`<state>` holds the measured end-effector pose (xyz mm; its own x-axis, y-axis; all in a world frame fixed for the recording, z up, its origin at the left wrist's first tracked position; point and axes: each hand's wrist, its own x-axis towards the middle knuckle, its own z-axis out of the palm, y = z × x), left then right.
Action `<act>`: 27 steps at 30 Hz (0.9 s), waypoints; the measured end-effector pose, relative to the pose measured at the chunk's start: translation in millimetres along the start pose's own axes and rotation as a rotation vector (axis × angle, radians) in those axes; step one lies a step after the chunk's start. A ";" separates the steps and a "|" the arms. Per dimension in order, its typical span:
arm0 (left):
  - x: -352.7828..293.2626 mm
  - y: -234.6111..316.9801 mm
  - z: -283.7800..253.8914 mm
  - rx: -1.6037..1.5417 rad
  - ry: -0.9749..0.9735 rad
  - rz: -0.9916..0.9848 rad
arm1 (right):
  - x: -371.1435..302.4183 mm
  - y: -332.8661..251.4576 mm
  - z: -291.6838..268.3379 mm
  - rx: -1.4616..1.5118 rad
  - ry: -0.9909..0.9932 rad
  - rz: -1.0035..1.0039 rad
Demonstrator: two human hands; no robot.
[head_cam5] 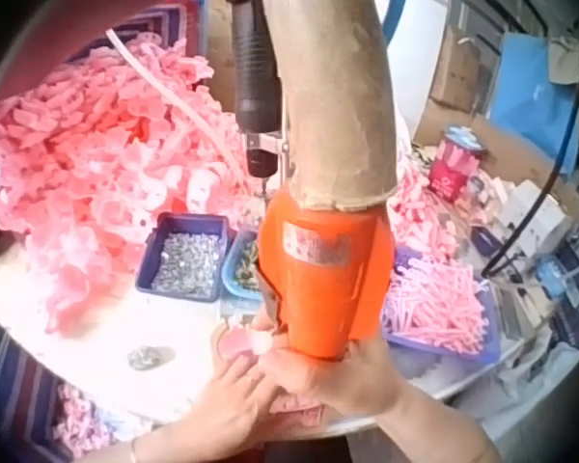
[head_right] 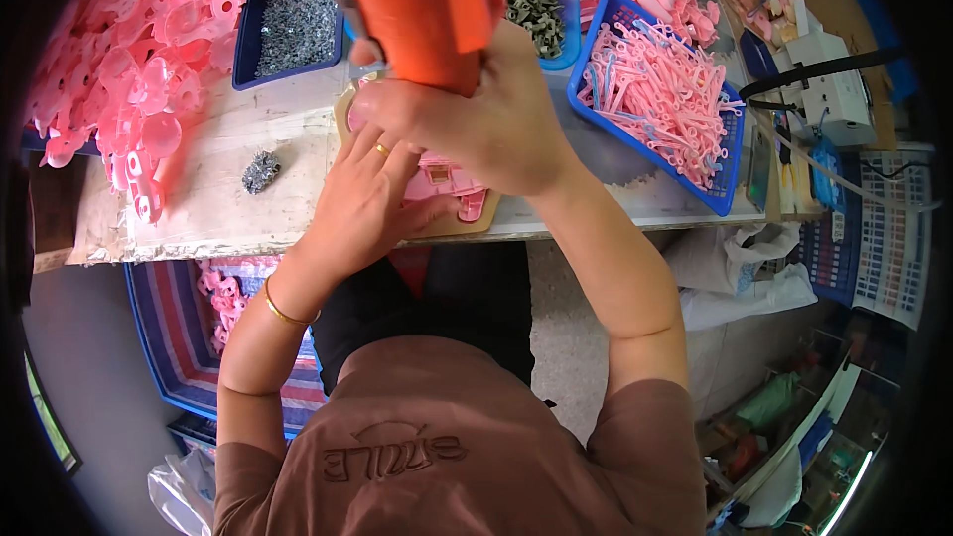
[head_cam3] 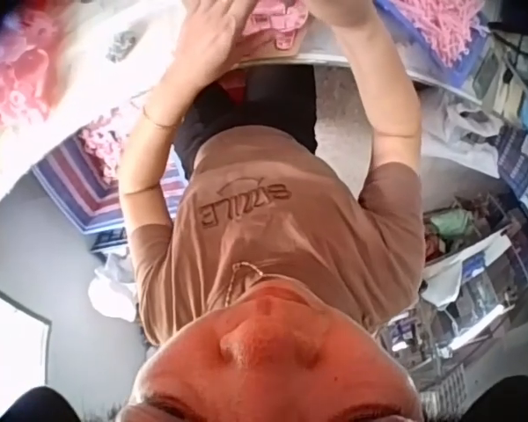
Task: Assembling pink plastic toy pigs by attaching components and using a pneumatic press at a factory workbench.
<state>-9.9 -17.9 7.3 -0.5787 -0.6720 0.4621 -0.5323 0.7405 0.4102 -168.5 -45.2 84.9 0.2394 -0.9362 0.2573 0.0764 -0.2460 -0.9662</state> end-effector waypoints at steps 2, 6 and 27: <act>-1.9 0.4 1.4 0.003 -0.055 -0.017 | -5.4 11.9 -8.3 0.030 0.038 0.007; -14.1 -3.0 18.4 0.097 -0.047 0.050 | -2.6 21.6 -13.7 0.000 0.065 -0.010; -15.9 -1.7 28.3 0.128 -0.033 0.014 | -4.1 39.3 -15.9 0.065 0.068 -0.035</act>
<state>-17.3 -8.7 -23.0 -0.6055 -0.6628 0.4404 -0.5970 0.7443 0.2994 -181.8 -55.1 45.7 0.1696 -0.9428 0.2870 0.1467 -0.2638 -0.9533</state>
